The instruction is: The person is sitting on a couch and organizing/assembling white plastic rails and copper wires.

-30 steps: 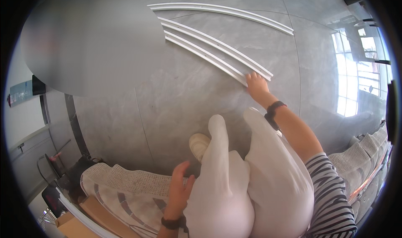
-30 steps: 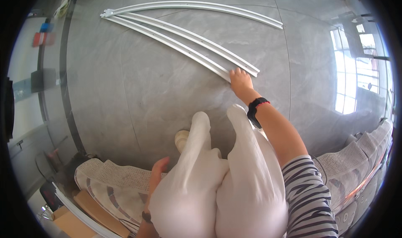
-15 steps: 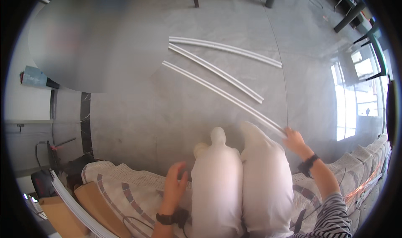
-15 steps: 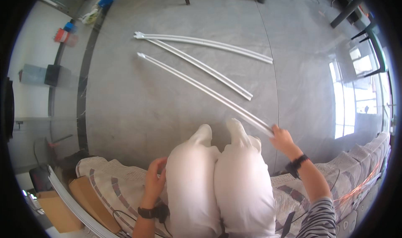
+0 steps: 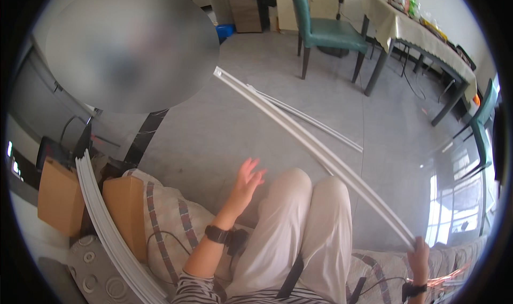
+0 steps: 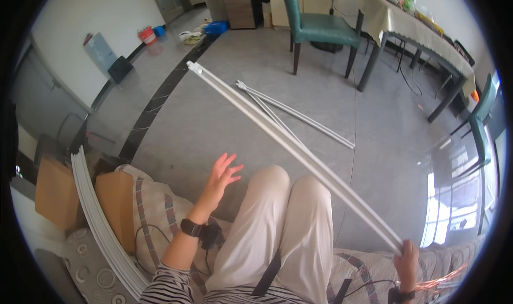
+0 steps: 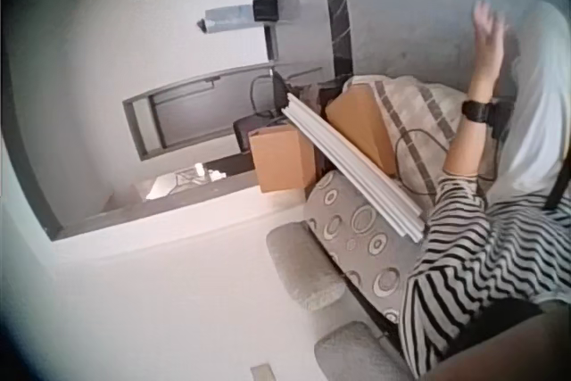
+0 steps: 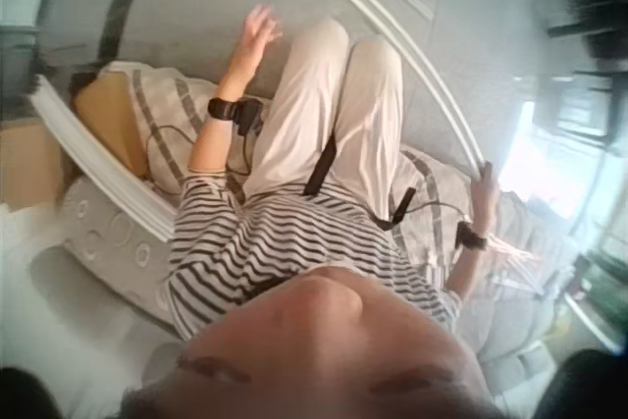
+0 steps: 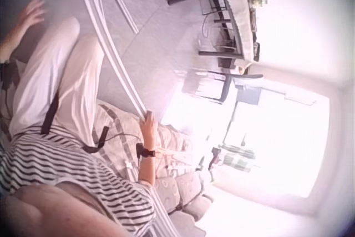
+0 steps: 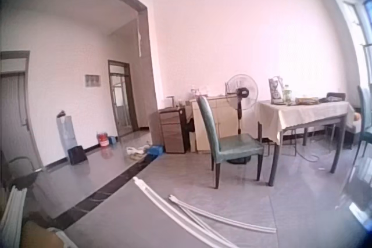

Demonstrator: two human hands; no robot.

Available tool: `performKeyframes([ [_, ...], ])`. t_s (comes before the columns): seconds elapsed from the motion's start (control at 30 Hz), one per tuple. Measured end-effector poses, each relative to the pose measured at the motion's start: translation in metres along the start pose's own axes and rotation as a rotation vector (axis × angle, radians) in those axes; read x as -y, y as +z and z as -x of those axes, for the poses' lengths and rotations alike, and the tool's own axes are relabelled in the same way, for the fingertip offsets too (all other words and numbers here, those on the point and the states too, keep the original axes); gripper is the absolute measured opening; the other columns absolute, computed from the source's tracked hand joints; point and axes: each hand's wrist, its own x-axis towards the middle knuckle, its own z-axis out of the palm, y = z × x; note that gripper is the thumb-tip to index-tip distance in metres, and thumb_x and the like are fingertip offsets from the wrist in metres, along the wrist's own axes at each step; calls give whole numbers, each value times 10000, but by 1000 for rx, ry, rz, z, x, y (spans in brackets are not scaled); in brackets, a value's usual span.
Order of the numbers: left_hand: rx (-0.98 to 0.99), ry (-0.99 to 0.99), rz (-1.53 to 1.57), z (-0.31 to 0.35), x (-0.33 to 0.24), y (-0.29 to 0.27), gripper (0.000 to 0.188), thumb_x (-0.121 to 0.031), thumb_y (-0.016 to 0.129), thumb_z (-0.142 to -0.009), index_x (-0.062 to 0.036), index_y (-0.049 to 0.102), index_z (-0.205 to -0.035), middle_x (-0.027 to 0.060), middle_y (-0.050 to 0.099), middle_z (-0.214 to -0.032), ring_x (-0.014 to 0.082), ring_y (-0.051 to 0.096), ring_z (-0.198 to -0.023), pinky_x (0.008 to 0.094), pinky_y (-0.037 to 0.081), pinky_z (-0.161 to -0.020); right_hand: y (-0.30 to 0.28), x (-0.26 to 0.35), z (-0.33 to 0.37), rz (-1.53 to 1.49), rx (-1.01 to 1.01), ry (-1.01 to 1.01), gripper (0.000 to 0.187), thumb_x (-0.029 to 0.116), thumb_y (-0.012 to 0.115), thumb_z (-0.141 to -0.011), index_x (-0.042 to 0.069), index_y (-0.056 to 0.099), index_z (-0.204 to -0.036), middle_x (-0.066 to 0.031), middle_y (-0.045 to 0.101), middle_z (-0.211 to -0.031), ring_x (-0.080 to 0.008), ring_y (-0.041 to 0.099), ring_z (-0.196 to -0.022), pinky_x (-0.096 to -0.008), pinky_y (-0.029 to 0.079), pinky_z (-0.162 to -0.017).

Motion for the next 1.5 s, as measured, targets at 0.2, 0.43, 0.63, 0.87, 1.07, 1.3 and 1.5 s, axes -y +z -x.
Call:
performKeyframes([
  [0.2, -344, -129, 752, -8, -1, -16, 635, -399, 523, -952, -35, 257, -1399, 179, 363, -1384, 296, 484, -1189, 421, 440, -961, 3, -55, 66, 106, -158, -153, 275, -13, 528, -608, 7, 473, -877, -195, 479, -817, -426, 485, -792, -480, 382, -674],
  [0.43, -345, -160, 461, 71, 20, -12, 343, -164, 661, -870, -89, 492, -1159, 71, 580, -1126, 199, 604, -986, 369, 514, -854, 32, -31, 75, 139, -43, -165, 377, 100, 609, -722, 42, 589, -1094, -228, 643, -862, -402, 621, -792, -481, 501, -671],
  [0.63, -144, -391, 445, 141, 12, -7, 389, -130, 629, -894, -46, 441, -1224, 113, 551, -1222, 195, 582, -1084, 364, 524, -893, 72, 107, 29, -240, -1, -394, 373, -14, 595, -555, 8, 461, -903, -194, 487, -804, -440, 506, -728, -469, 411, -618],
  [0.87, -638, -121, 556, 139, -16, -104, 389, -363, 414, -998, -10, 473, -1149, 160, 587, -1167, 304, 619, -1045, 431, 478, -935, 64, 123, 34, -113, 177, -435, 412, 85, 634, -642, 33, 520, -1035, -215, 555, -945, -448, 552, -817, -497, 457, -682],
  [1.07, -862, -81, 482, 150, -20, -134, 360, -350, 412, -998, -16, 504, -1096, 147, 601, -1099, 300, 646, -949, 410, 507, -857, 73, 132, 43, 33, 310, -500, 509, 205, 698, -730, 51, 575, -1199, -238, 597, -1111, -453, 593, -923, -489, 518, -773],
  [1.3, -1350, 344, 43, 230, -105, -274, 264, -315, 419, -1006, -81, 504, -1091, 76, 569, -950, 168, 559, -734, 303, 493, -658, 76, 116, 48, 6, 317, -500, 480, 175, 690, -729, 42, 585, -1178, -229, 605, -1084, -447, 592, -911, -488, 506, -766],
  [1.5, -1704, -155, -1236, 399, -101, -406, 343, -234, 447, -959, 88, 535, -1037, 228, 610, -862, 384, 606, -819, 435, 479, -750, 97, 102, 45, 59, 284, -551, 501, 325, 637, -775, 65, 583, -1200, -197, 609, -1149, -411, 596, -974, -448, 519, -805],
])
